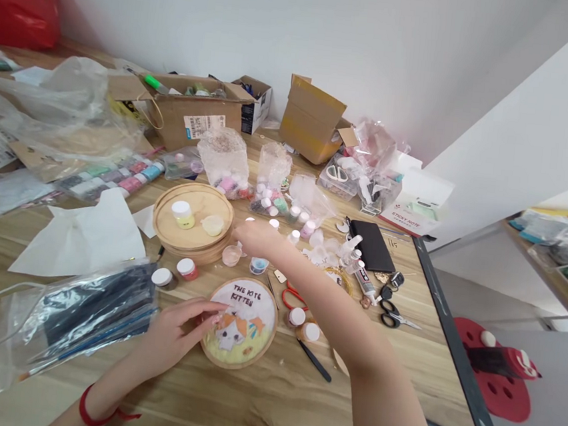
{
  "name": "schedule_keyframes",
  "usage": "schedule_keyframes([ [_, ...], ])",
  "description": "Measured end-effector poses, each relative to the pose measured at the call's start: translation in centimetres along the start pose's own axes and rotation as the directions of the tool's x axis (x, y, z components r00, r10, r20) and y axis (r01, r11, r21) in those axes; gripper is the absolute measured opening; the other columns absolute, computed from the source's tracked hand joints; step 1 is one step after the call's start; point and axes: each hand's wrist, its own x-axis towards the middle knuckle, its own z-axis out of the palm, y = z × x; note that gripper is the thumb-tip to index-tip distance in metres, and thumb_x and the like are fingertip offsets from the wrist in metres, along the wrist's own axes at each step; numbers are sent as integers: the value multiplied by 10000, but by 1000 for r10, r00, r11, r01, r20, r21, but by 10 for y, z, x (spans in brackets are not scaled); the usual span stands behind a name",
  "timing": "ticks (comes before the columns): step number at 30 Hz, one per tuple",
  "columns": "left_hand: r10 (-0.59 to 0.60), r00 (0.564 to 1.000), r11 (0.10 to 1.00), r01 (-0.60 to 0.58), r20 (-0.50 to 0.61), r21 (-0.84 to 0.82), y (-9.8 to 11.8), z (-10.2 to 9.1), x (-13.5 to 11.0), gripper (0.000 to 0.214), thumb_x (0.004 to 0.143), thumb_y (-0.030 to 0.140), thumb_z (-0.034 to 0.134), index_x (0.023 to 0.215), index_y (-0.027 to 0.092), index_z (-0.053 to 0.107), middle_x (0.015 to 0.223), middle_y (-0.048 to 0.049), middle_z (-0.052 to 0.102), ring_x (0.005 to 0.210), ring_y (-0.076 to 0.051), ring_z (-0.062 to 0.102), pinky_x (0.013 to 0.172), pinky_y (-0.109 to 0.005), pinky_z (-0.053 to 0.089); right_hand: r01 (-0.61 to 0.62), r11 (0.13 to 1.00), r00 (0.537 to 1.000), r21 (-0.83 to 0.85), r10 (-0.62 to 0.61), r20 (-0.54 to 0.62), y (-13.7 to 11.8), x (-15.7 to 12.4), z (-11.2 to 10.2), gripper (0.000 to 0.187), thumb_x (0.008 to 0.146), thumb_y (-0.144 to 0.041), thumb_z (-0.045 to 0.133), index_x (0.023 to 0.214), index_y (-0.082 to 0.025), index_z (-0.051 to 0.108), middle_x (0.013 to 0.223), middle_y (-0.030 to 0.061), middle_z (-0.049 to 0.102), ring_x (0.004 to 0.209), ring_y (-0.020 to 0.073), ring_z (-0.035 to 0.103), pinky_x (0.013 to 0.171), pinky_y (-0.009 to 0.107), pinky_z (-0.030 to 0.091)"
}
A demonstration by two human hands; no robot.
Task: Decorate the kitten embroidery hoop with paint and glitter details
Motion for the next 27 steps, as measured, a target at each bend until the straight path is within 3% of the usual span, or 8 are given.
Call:
schedule_keyframes([
  [5, -29, 999, 1000, 29, 29, -1, 0, 0, 0, 263, 909, 337, 507, 1034, 240, 717, 969, -37, 739, 715, -150, 643, 640, -263, 518, -53, 997, 996, -53, 56, 65, -5, 4, 5, 177, 827, -113, 630, 967, -154, 730, 995, 138, 742, 916, 250, 680, 749, 315, 472],
  [12, -59, 997, 998, 61, 57, -29, 0, -1, 1, 282, 903, 353, 505, 1043, 224, 713, 957, -44, 735, 732, -156, 635, 656, -267, 501, -64, 997, 991, -46, 69, 117, -6, 9, 11, 156, 845, -136, 620, 949, -146, 737, 949, 123, 741, 876, 224, 690, 730, 284, 481],
  [16, -89, 994, 994, 93, 64, -55, -3, -1, 0, 289, 897, 350, 507, 1050, 221, 715, 967, -50, 730, 760, -166, 635, 683, -279, 498, -68, 997, 991, -39, 73, 116, 3, 1, -4, 192, 825, -128, 647, 1001, -132, 724, 1012, 141, 731, 914, 239, 677, 741, 286, 473],
  [20, -130, 990, 975, 136, 46, -175, -5, 1, 0, 334, 886, 373, 553, 1150, 200, 664, 910, -52, 714, 792, -176, 638, 730, -296, 505, -104, 994, 994, -23, 105, 41, 12, -22, -33, 210, 838, -160, 653, 1035, -115, 712, 1044, 154, 723, 982, 264, 660, 789, 307, 457],
  [24, -190, 980, 855, 193, 54, -481, 3, 3, 2, 536, 858, 443, 625, 1314, 182, 522, 893, -53, 683, 733, -158, 619, 646, -273, 505, -26, 984, 991, 179, 49, -123, -6, -59, -58, 206, 865, -192, 645, 1062, -163, 700, 1025, 88, 731, 949, 213, 655, 820, 297, 442],
  [27, -194, 968, 618, 246, 159, -747, 18, 2, 5, 591, 830, 588, 614, 1244, 172, 539, 899, -72, 683, 625, -133, 590, 526, -245, 484, 106, 945, 990, 310, -69, -126, -34, -84, -67, 165, 860, -176, 657, 1017, -178, 705, 989, 65, 729, 905, 186, 653, 782, 279, 447],
])
